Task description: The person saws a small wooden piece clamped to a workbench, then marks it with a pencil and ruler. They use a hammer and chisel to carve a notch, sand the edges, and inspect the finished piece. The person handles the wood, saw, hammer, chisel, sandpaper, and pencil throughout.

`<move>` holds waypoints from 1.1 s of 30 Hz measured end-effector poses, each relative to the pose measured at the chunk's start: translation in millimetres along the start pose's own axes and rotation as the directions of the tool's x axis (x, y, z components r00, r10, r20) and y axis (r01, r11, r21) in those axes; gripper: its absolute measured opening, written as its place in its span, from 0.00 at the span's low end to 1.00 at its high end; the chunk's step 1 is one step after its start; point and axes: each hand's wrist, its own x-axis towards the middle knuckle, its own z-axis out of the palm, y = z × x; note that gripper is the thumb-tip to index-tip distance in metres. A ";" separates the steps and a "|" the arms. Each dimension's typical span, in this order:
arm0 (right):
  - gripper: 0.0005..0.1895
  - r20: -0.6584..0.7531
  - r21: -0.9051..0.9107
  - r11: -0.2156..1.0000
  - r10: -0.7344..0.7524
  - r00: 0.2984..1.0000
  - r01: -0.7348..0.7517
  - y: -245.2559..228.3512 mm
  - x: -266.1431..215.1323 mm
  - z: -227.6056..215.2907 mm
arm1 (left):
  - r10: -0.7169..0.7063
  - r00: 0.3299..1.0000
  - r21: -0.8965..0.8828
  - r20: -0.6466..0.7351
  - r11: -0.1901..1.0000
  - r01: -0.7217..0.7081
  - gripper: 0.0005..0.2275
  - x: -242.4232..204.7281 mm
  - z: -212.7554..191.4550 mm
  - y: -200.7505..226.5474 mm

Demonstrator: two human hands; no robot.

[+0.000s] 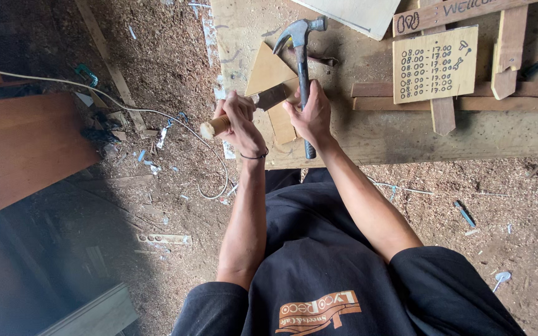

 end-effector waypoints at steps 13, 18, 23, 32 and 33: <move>0.22 0.024 0.010 0.999 0.033 0.999 -0.033 0.7 -0.8 -0.3 | 0.000 1.000 -0.054 -0.001 0.999 0.000 0.17 0.9 -5.9 -11.4; 0.23 0.024 0.003 1.000 0.013 1.000 -0.014 3.4 1.2 1.5 | 0.019 1.000 -0.059 0.023 0.998 -0.018 0.17 -6.7 -7.5 -17.7; 0.23 0.019 -0.017 1.000 0.002 1.000 -0.002 5.7 -0.7 1.9 | 0.074 0.994 -0.090 0.081 0.994 -0.067 0.17 -9.5 -12.0 -21.3; 0.17 0.077 0.095 0.992 0.078 0.994 -0.085 4.4 3.3 -10.3 | 0.066 0.976 -0.062 0.207 0.997 -0.054 0.15 -8.8 -7.4 -21.7; 0.15 0.125 0.138 0.978 0.140 0.982 -0.157 1.8 4.5 -18.0 | 0.039 0.979 -0.079 0.202 0.997 -0.024 0.15 -9.3 -6.8 -22.6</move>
